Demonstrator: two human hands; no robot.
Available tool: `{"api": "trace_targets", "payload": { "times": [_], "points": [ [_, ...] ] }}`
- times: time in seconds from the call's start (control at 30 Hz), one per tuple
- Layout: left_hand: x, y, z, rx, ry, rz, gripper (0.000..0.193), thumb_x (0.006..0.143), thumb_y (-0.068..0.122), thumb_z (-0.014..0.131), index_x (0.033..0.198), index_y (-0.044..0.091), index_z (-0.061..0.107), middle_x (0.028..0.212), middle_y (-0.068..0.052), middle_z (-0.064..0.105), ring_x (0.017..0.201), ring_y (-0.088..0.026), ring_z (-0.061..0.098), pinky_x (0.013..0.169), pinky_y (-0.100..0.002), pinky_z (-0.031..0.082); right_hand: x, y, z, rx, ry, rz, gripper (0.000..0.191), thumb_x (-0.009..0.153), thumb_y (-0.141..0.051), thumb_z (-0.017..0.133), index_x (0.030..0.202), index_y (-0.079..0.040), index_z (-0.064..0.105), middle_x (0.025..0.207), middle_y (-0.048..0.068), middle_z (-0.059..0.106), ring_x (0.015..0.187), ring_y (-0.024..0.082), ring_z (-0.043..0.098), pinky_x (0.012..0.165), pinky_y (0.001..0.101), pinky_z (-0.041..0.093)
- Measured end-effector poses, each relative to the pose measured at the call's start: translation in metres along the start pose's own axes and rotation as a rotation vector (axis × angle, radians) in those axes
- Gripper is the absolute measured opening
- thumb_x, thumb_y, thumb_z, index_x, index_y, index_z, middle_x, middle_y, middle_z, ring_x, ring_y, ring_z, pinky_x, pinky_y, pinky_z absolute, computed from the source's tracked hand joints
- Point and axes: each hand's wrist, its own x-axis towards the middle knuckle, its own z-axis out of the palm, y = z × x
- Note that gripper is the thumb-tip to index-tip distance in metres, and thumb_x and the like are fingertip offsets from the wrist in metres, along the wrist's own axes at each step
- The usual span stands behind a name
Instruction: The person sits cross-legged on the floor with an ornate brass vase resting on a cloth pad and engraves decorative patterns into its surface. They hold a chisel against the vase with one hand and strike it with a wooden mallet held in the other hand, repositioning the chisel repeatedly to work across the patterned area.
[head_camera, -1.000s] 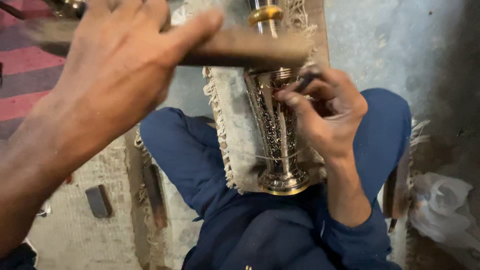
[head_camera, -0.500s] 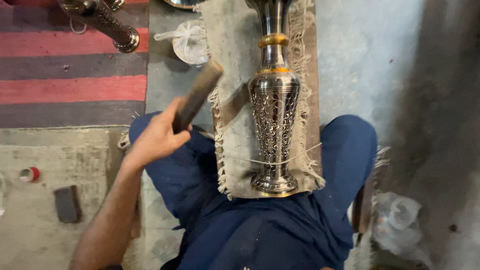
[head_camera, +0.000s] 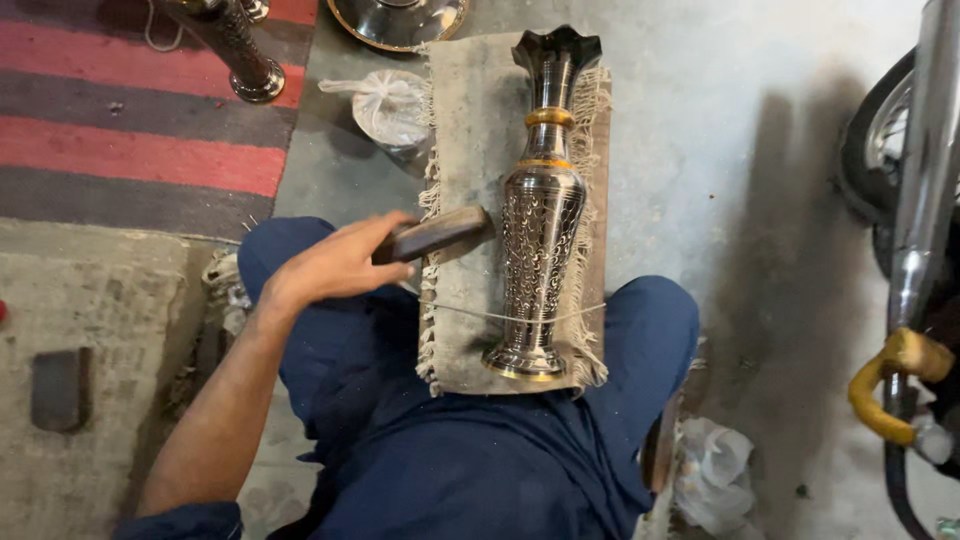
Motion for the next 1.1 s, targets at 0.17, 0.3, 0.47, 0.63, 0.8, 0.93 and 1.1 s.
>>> {"api": "trace_targets", "payload": {
  "times": [0.17,0.3,0.47,0.63,0.8,0.93,1.1],
  "points": [
    [-0.025,0.053,0.023,0.062,0.517,0.108,0.040,0.094,0.015,0.070,0.132,0.004,0.061,0.103,-0.019,0.065,0.098,-0.039,0.063,0.087,-0.048,0.051,-0.019,0.004,-0.003,-0.077,0.008,0.035,0.016,0.099,-0.018,0.067,0.108,-0.006,0.061,0.090,0.006,0.061,0.074,0.018,0.056,0.067,0.0383,0.054],
    [-0.038,0.108,0.066,0.009,0.459,0.435,0.027,0.095,0.012,0.069,0.121,0.005,0.068,0.101,-0.014,0.066,0.100,-0.035,0.063,0.091,-0.047,0.052,-0.025,0.007,-0.002,-0.125,0.015,0.054,0.016,0.099,-0.017,0.067,0.108,-0.006,0.061,0.090,0.006,0.062,0.074,0.018,0.056,0.067,0.0375,0.054],
    [-0.038,0.143,0.120,0.146,0.385,0.720,0.028,0.083,0.013,0.068,0.110,0.007,0.069,0.089,-0.010,0.063,0.097,-0.029,0.066,0.111,-0.049,0.047,-0.027,0.011,-0.002,-0.177,0.022,0.066,0.016,0.097,-0.015,0.067,0.108,-0.006,0.061,0.090,0.007,0.062,0.074,0.019,0.057,0.068,0.0366,0.054],
    [-0.017,0.138,0.157,0.528,0.407,0.771,0.019,0.088,0.020,0.062,0.102,0.007,0.066,0.092,-0.008,0.067,0.100,-0.025,0.067,0.112,-0.043,0.048,-0.028,0.013,-0.008,-0.230,0.015,0.072,0.016,0.096,-0.014,0.068,0.108,-0.005,0.062,0.090,0.008,0.062,0.075,0.019,0.058,0.069,0.0357,0.054],
    [-0.005,0.116,0.160,0.412,0.441,0.947,0.015,0.091,0.016,0.065,0.101,0.007,0.065,0.098,-0.007,0.066,0.104,-0.026,0.067,0.114,-0.043,0.050,-0.031,0.015,-0.028,-0.281,0.025,0.066,0.016,0.095,-0.012,0.068,0.108,-0.005,0.062,0.090,0.008,0.063,0.075,0.019,0.059,0.070,0.0347,0.054],
    [-0.002,0.099,0.146,0.133,0.489,1.092,0.019,0.093,0.009,0.067,0.111,0.004,0.065,0.107,-0.009,0.064,0.107,-0.026,0.065,0.115,-0.041,0.051,-0.030,0.016,-0.035,-0.308,0.026,0.058,0.017,0.095,-0.011,0.069,0.108,-0.005,0.062,0.090,0.009,0.063,0.076,0.019,0.060,0.071,0.0340,0.054],
    [-0.002,0.112,0.151,0.199,0.467,0.949,0.021,0.091,0.014,0.068,0.108,0.003,0.065,0.104,-0.010,0.064,0.105,-0.026,0.065,0.111,-0.043,0.051,-0.013,0.009,-0.047,-0.338,0.027,0.063,0.017,0.093,-0.010,0.069,0.108,-0.004,0.062,0.090,0.010,0.063,0.076,0.020,0.061,0.071,0.0331,0.054]
  ]
}}
